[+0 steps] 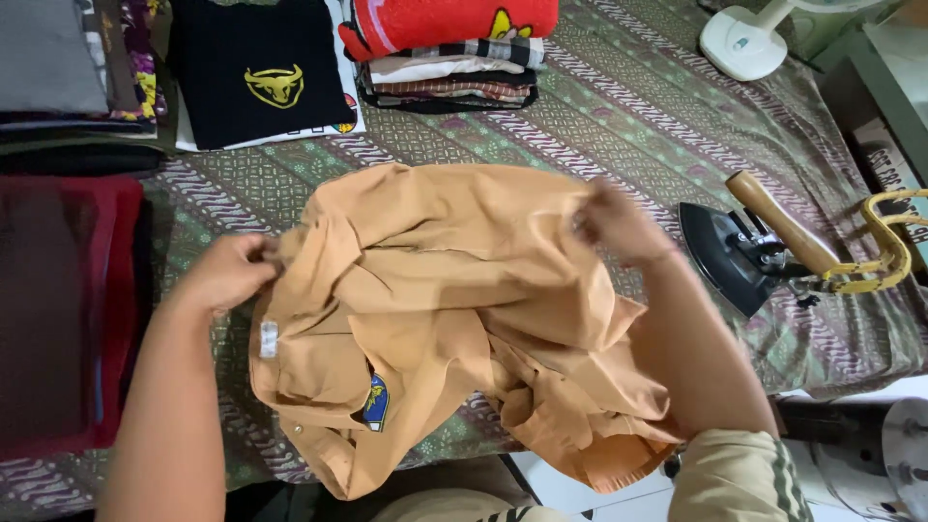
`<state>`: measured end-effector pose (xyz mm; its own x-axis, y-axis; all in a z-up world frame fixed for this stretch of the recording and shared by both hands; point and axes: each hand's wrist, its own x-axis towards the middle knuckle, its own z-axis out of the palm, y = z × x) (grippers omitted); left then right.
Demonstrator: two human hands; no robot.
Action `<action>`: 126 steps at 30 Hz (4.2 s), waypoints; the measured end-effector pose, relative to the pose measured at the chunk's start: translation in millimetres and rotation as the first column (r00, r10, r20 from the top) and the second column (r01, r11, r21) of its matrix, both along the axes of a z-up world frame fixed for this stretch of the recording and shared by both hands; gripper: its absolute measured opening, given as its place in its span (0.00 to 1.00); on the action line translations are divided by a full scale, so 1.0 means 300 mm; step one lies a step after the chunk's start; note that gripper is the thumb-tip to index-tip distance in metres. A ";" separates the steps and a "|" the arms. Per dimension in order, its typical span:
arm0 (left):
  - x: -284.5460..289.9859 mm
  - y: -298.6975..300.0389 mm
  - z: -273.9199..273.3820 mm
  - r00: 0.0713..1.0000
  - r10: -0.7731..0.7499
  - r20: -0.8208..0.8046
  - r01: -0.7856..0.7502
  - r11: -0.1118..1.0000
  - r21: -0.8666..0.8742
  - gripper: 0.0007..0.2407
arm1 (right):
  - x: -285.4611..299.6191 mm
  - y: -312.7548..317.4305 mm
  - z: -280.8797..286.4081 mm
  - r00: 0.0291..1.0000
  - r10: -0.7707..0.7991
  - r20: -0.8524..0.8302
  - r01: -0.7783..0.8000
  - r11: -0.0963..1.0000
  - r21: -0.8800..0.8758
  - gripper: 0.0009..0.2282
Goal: The person irons a light brown shirt on a patterned tablecloth. They repeatedly smooth the fabric with their hands, use a black iron to press the shirt, and flip the shirt over to iron the other side. The person also folds the shirt after ironing.
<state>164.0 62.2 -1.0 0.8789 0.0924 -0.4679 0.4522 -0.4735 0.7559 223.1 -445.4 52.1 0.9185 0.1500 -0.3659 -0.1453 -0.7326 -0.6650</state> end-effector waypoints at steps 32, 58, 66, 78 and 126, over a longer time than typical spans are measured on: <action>0.250 -0.108 0.038 0.919 0.034 0.392 -0.147 0.954 0.261 0.31 | 0.513 -0.171 -0.172 0.907 0.064 0.417 0.044 0.969 -0.245 0.35; -0.552 -0.234 -0.110 0.995 0.097 0.009 -0.096 0.953 0.288 0.22 | -0.636 -0.428 -0.440 0.674 -0.724 0.148 0.571 0.638 0.517 0.09; -0.573 -0.141 -0.248 0.819 0.449 0.356 -0.307 0.868 -0.390 0.21 | -0.727 -0.385 -0.219 0.655 -0.751 -0.084 0.427 0.277 0.861 0.20; -0.709 -0.101 -0.091 0.986 0.036 0.162 -0.116 0.848 0.518 0.22 | -0.720 -0.635 -0.293 0.740 -0.548 0.391 0.633 0.764 -0.127 0.24; 0.034 0.144 -0.258 0.771 0.122 0.625 -0.518 0.691 0.503 0.20 | 0.377 -0.196 -0.210 0.829 -0.287 0.480 0.318 0.948 0.017 0.14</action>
<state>174.2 105.5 -78.4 0.8028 0.5048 0.3173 0.3138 -0.8103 0.4950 336.2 -504.0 -10.8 0.9774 -0.1718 0.1230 -0.0471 -0.7448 -0.6657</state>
